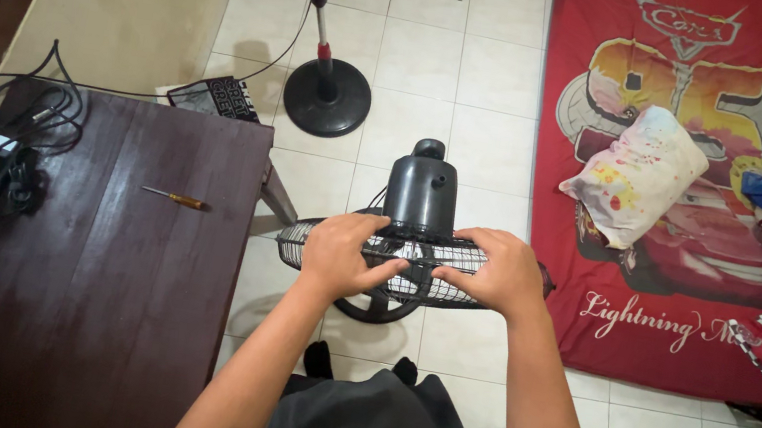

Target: The person disassembles a standing electric fan by removing the front grille, then uses a screwdriver to remove the fan blades one by one, placing each blade on a nearby table. The person continues to remove additional blades and sets them aside.

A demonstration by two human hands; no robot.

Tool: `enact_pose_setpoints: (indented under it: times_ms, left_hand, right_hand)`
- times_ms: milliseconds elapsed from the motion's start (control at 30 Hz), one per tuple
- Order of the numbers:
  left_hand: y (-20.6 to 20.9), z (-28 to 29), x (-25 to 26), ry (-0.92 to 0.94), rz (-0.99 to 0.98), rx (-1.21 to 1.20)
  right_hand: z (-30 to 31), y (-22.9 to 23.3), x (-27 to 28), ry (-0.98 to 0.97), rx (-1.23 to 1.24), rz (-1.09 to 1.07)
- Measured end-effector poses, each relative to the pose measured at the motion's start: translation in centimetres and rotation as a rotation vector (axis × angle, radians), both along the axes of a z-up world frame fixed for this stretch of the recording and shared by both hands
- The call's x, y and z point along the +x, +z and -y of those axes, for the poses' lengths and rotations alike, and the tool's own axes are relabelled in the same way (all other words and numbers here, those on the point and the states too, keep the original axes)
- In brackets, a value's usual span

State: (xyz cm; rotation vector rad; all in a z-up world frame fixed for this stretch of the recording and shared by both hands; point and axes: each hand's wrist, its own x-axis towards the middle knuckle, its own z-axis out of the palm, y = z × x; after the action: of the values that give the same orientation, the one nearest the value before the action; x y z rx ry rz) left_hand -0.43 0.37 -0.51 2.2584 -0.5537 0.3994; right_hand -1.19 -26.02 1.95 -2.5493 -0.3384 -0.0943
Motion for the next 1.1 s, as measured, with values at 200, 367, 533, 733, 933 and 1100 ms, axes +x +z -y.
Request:
enact_pose_setpoints:
  times_ms: [200,367,533,733,933,1100]
  left_hand:
    - [0.0,-0.1,0.2,-0.001,0.002,0.023]
    - [0.0,-0.2,0.6,0.001,-0.001,0.015]
    - [0.0,-0.2,0.8,0.014,-0.050,0.039]
    - [0.6,-0.1,0.8,0.002,-0.046,0.044]
    - [0.8,-0.1,1.2,-0.037,-0.077,0.050]
    - [0.9,0.4,1.0,0.021,-0.033,0.035]
  right_hand:
    - [-0.3,0.2,0.1,0.003,-0.015,0.022]
    - [-0.2,0.4,0.5,0.016,-0.020,0.015]
    - [-0.1,0.5,0.8,0.029,-0.019,0.016]
    - [-0.1,0.5,0.7,0.056,-0.039,0.061]
    - [0.9,0.2,1.5,0.112,-0.077,0.074]
    - [0.4,1.6,1.9,0.135,-0.058,0.033]
